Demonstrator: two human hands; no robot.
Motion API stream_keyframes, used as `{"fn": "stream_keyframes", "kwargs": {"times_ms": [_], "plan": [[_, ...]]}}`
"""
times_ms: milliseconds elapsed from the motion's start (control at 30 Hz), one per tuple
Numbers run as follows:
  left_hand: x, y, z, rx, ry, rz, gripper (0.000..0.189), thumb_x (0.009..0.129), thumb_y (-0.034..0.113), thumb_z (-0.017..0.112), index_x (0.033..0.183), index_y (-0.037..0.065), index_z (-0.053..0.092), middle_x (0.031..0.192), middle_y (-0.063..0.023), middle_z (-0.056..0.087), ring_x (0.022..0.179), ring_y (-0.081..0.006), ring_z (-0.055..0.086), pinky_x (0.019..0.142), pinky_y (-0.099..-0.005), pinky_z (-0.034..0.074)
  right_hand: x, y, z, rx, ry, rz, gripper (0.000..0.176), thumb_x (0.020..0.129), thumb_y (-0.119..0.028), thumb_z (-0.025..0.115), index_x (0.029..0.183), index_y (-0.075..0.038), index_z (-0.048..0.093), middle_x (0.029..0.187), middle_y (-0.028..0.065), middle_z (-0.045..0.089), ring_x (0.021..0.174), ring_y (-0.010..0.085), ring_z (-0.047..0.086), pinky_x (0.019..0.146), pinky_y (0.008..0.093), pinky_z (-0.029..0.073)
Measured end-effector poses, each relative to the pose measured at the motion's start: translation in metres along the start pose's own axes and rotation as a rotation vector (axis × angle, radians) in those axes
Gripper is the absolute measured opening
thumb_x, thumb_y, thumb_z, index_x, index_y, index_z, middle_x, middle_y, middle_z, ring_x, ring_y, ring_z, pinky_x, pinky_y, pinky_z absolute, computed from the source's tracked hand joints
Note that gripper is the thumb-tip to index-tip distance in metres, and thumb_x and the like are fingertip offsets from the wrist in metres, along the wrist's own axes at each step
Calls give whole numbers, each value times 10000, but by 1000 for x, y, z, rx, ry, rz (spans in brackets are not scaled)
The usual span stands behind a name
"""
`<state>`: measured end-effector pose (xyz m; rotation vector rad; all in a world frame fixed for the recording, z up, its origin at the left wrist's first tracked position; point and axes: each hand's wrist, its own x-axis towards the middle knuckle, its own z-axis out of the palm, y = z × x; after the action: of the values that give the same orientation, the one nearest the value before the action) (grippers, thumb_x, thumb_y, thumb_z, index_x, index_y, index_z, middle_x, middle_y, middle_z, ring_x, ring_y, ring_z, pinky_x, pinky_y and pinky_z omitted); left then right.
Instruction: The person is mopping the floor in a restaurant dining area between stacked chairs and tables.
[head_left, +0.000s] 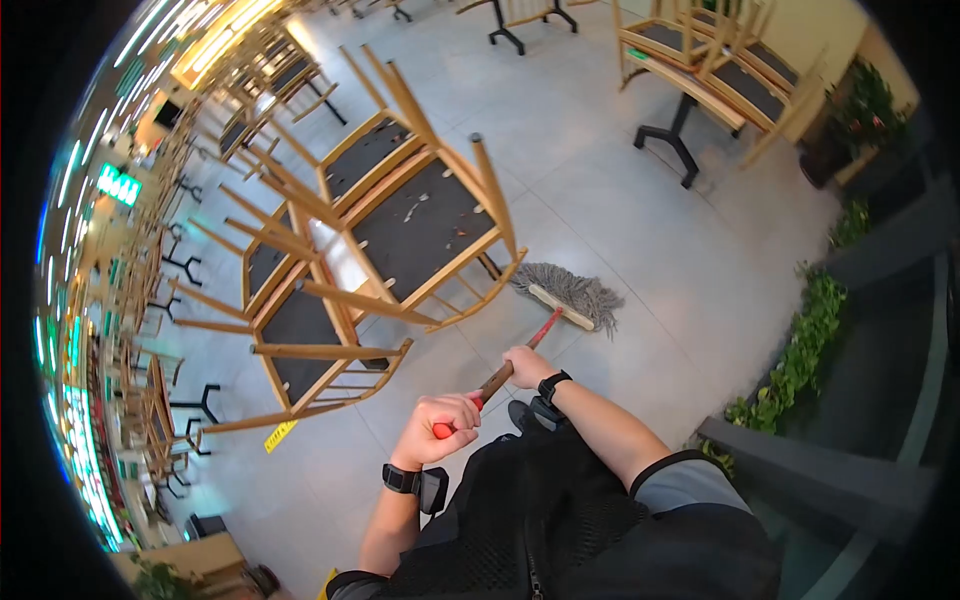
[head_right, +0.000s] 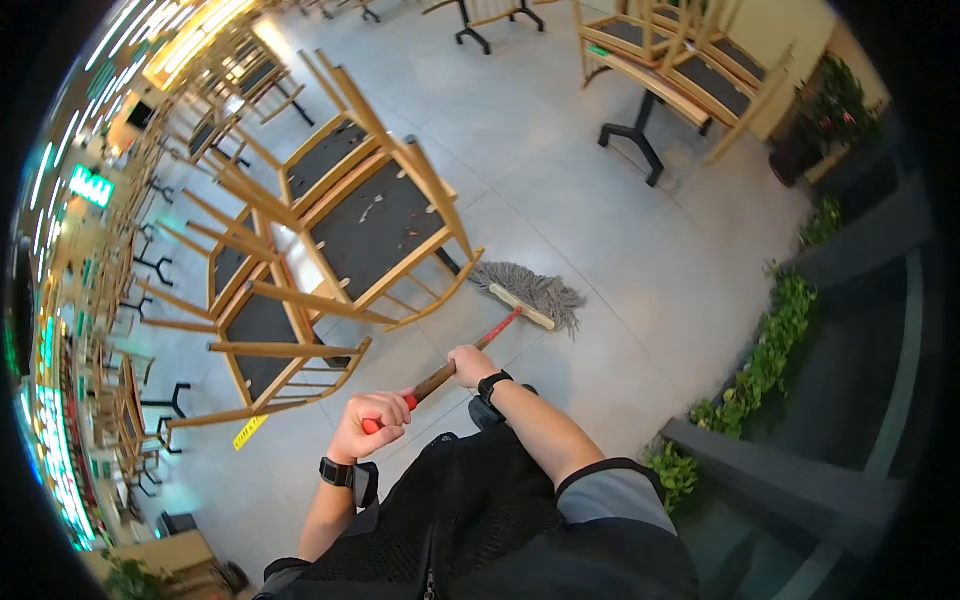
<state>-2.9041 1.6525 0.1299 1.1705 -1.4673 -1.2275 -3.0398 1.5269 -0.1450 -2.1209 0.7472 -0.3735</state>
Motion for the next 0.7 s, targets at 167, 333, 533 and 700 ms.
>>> {"fn": "stream_keyframes", "kwargs": {"times_ms": [167,333,533,700], "plan": [[52,12,35,-85,-201,23,188,676,-14,651,557,42,516,626,-71,584,661,-232,593,961,-483,453,-58,21,-44,78,62,129,49,677,-53,629,706,-34,594,774,196,617,827,397,593,730,474,468],[95,16,81,-134,-386,32,225,687,7,668,540,58,505,624,-61,587,655,-223,596,961,-476,458,-126,20,-92,195,283,262,215,780,-130,684,656,-17,549,726,200,593,765,408,573,674,448,444],[126,17,134,-242,-629,113,266,707,15,680,534,60,483,604,-49,574,623,-214,586,938,-465,477,-199,31,-113,176,419,349,356,798,-218,733,620,-14,502,627,188,531,611,353,510,579,426,396],[132,3,153,-307,-669,82,279,752,0,666,553,29,474,588,-61,541,613,-223,554,872,-427,486,-241,37,-117,102,336,537,311,790,-229,729,677,-2,548,707,205,569,700,392,547,631,440,427]]}}
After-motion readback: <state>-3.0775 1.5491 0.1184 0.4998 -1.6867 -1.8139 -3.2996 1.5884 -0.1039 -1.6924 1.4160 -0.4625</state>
